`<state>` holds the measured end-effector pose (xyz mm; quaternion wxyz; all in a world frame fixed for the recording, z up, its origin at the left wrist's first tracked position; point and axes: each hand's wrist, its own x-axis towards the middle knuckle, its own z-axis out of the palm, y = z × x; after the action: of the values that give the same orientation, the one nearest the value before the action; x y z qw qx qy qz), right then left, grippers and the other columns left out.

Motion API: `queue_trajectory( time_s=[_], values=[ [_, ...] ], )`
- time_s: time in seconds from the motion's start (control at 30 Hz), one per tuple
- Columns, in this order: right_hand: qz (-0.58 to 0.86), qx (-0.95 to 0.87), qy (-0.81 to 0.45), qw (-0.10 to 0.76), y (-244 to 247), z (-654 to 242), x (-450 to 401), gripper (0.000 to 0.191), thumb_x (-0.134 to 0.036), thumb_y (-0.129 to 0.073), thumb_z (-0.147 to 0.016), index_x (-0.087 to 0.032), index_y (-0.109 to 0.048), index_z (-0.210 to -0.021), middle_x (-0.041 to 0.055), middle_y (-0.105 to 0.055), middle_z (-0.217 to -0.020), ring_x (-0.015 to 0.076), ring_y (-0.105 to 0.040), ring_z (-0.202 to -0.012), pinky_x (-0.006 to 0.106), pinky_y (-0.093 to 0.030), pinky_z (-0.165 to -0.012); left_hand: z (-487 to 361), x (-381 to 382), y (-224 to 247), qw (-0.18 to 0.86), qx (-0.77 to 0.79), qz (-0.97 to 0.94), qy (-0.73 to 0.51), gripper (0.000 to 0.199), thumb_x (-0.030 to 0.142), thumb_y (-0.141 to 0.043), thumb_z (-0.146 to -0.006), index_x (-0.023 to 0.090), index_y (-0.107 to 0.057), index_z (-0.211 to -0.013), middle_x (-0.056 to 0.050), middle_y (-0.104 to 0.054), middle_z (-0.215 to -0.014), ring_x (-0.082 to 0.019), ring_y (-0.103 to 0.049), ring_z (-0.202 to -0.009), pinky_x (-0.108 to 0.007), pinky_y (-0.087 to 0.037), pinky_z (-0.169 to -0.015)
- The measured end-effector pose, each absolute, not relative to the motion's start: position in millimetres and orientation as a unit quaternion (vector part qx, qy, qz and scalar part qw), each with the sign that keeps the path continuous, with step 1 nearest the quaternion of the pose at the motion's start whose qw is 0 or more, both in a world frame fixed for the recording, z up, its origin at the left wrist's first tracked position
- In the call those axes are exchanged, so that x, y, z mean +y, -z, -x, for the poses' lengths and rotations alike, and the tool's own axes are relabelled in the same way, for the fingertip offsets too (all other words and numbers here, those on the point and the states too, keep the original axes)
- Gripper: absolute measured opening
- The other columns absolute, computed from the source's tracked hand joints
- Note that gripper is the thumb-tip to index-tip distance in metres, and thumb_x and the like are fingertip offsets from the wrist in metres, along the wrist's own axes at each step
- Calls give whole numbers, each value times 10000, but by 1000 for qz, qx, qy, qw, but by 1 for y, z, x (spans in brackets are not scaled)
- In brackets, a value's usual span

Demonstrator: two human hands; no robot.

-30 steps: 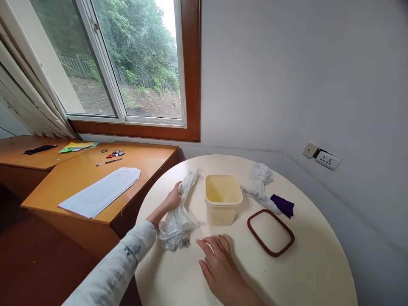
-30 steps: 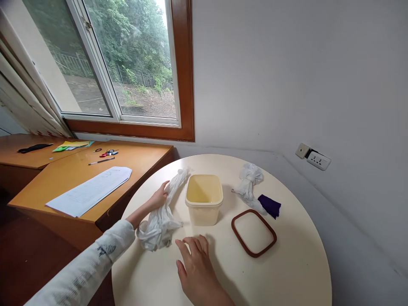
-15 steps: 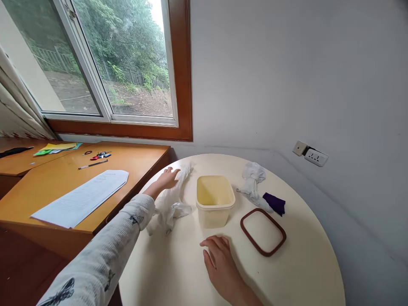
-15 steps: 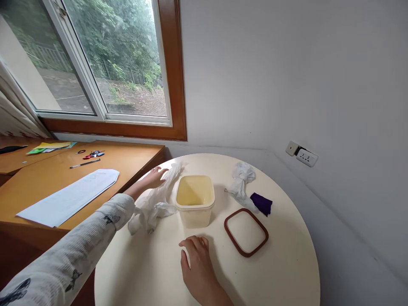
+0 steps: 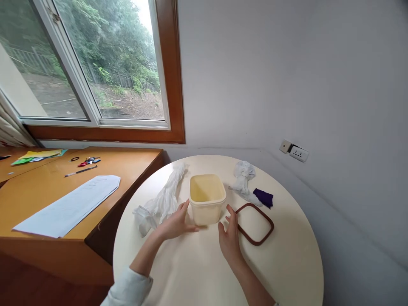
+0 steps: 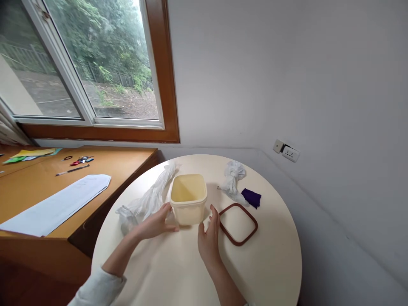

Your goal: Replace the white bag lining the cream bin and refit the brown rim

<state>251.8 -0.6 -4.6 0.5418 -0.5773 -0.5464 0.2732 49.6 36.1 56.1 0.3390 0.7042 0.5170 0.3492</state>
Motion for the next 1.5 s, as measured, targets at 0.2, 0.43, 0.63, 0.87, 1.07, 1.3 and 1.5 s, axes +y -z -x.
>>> queue_trajectory(
  time_s=[0.2,0.43,0.63,0.87,1.07,1.3,1.5],
  values=[
    [590,-601,-246,480,17,-249,4,650,-117,-346,-791,-155,-167,-1415,109,-256,-1461,209,-209,-1354,442,-292,-1057,-96,33,-29,349,491,-662,-446,672,378,-726,-633,172,-448,-1208,-139,-516,-1222,-301,-470,-1147,-424,-391,-951],
    [570,-622,-216,492,20,-243,4,643,-103,-376,-762,-164,-245,-1388,105,-353,-1409,205,-320,-1302,419,-329,-1041,-104,29,-7,267,514,-656,-484,662,290,-711,-649,165,-413,-1227,-134,-495,-1242,-300,-436,-1175,-431,-341,-982],
    [570,-628,-196,492,19,-251,3,584,-100,-381,-753,-155,-369,-1335,115,-457,-1337,220,-393,-1255,453,-332,-1033,-103,29,-4,251,503,-663,-494,699,251,-693,-659,161,-371,-1273,-140,-496,-1240,-282,-433,-1179,-414,-324,-1000],
    [622,-623,-116,461,-14,-302,54,474,-171,-335,-810,-172,-492,-1257,102,-477,-1317,222,-396,-1245,453,-301,-1032,-98,27,-7,248,516,-650,-499,775,284,-660,-705,185,-250,-1355,-145,-399,-1337,-277,-348,-1264,-428,-269,-1045],
    [756,-583,-109,278,-40,-345,137,536,-342,-326,-878,-231,-290,-1402,146,-340,-1405,317,-269,-1312,518,-224,-1009,-97,27,-6,224,520,-657,-498,699,308,-666,-703,191,-325,-1301,-145,-423,-1294,-293,-357,-1250,-452,-290,-1028],
    [781,-570,-171,191,-29,-355,190,489,-403,-425,-855,-273,-425,-1326,160,-472,-1313,363,-389,-1230,564,-230,-960,-94,29,-1,226,523,-647,-506,684,278,-681,-674,203,-349,-1267,-144,-403,-1299,-301,-329,-1266,-483,-265,-1052],
    [784,-558,-187,198,-27,-360,208,368,-403,-478,-863,-183,-576,-1141,125,-560,-1196,296,-505,-1119,513,-313,-957,-93,29,4,240,544,-637,-491,695,280,-683,-671,212,-328,-1266,-146,-337,-1336,-300,-286,-1296,-474,-239,-1075]
  ],
)
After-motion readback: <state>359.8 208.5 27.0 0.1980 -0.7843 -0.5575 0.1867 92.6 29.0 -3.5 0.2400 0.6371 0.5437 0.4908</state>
